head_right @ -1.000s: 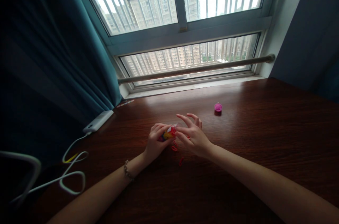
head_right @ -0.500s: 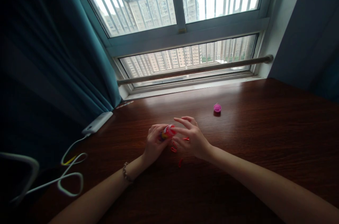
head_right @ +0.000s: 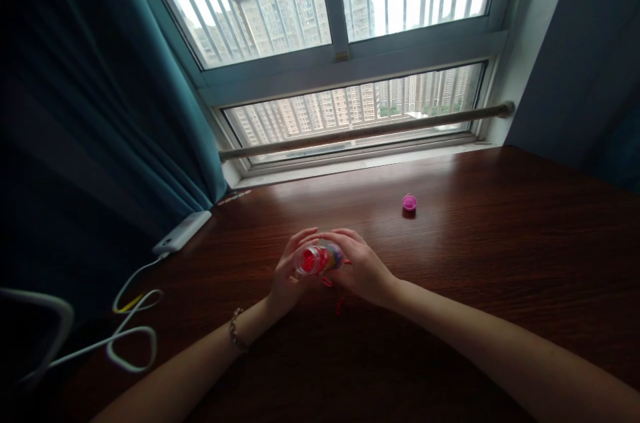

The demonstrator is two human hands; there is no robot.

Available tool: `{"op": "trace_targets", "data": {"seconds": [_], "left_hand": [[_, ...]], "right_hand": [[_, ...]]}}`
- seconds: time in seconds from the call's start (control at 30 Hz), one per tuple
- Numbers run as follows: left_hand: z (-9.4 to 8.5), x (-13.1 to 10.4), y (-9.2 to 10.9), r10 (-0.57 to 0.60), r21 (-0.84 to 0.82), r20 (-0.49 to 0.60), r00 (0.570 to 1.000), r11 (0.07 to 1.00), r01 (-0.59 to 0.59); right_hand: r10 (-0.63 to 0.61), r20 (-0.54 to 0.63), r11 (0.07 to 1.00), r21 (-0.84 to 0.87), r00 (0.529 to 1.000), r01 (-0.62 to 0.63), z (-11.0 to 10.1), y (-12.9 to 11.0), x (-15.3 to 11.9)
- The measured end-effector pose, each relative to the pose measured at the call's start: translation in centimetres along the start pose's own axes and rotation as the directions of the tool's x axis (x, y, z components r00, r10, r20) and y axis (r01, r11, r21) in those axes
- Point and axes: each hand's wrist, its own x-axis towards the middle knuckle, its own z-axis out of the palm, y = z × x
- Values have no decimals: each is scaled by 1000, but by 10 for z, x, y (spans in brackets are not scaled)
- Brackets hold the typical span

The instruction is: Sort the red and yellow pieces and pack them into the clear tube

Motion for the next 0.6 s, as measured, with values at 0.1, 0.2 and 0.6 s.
{"op": "trace_targets", "data": {"seconds": [0.1,0.2,0.6], "left_hand": [[-1,1,-1,28,58,19,999,998,-29],[-6,9,-4,-15,116,107,994,993,2],[-17,22,-5,-230,165,588,776,973,163]], "right_hand": [[-47,22,999,-13,999,47,-1,-1,1],[-2,-61,999,-54,998,-2,-13,-1,7],[166,-312,960,-167,936,-226,-85,8,-24]]}}
